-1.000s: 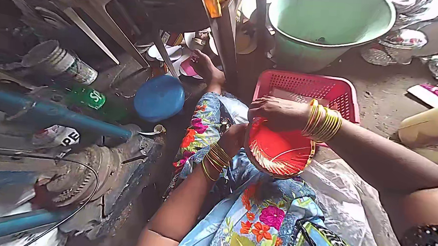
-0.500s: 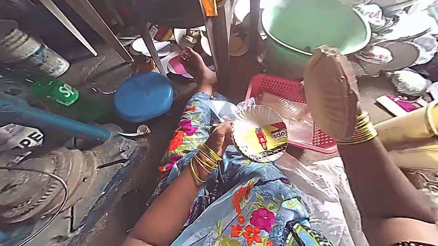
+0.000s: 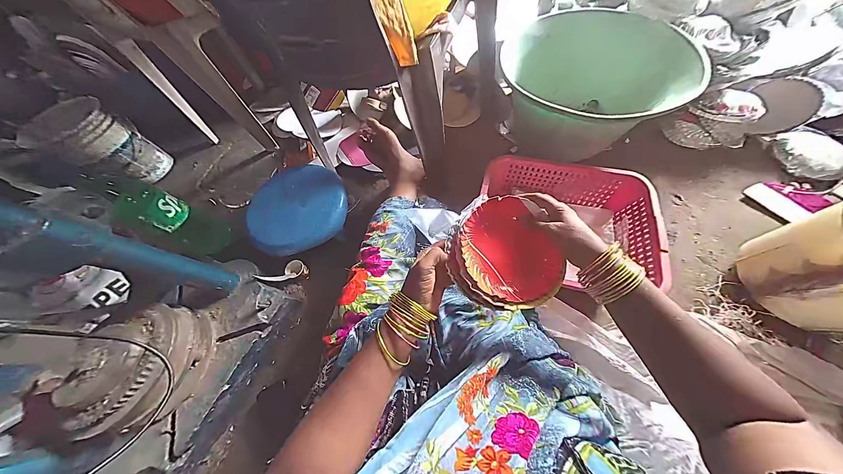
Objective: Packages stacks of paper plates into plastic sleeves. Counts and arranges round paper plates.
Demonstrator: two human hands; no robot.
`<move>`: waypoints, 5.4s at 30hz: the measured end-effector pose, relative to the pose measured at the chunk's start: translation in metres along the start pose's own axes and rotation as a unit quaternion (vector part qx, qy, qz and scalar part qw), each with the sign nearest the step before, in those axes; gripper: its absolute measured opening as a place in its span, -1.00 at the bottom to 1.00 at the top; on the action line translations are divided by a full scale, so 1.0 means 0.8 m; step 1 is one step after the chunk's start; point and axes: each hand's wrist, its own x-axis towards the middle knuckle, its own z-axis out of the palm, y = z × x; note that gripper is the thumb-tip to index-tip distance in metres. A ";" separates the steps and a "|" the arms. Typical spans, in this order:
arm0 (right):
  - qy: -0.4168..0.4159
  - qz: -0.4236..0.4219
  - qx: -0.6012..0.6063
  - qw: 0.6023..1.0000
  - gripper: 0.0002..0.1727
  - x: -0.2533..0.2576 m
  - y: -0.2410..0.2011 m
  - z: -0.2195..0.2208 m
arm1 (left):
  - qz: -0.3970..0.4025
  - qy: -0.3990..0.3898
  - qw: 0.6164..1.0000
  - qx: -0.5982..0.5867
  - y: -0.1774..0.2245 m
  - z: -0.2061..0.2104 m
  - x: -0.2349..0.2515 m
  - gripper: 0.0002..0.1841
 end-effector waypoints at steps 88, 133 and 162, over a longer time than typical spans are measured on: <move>-0.093 -0.065 -0.116 0.987 -0.62 0.022 0.078 0.129 | 0.057 0.220 0.837 0.497 -0.033 -0.059 -0.003 -0.62; -0.058 0.130 -0.089 0.986 -0.44 -0.009 0.078 0.154 | -0.019 0.210 0.824 0.526 -0.034 -0.079 0.018 -0.58; -0.015 0.056 -0.149 0.987 -0.25 0.048 -0.011 0.029 | -0.017 0.218 0.837 0.502 -0.032 -0.082 0.017 -0.56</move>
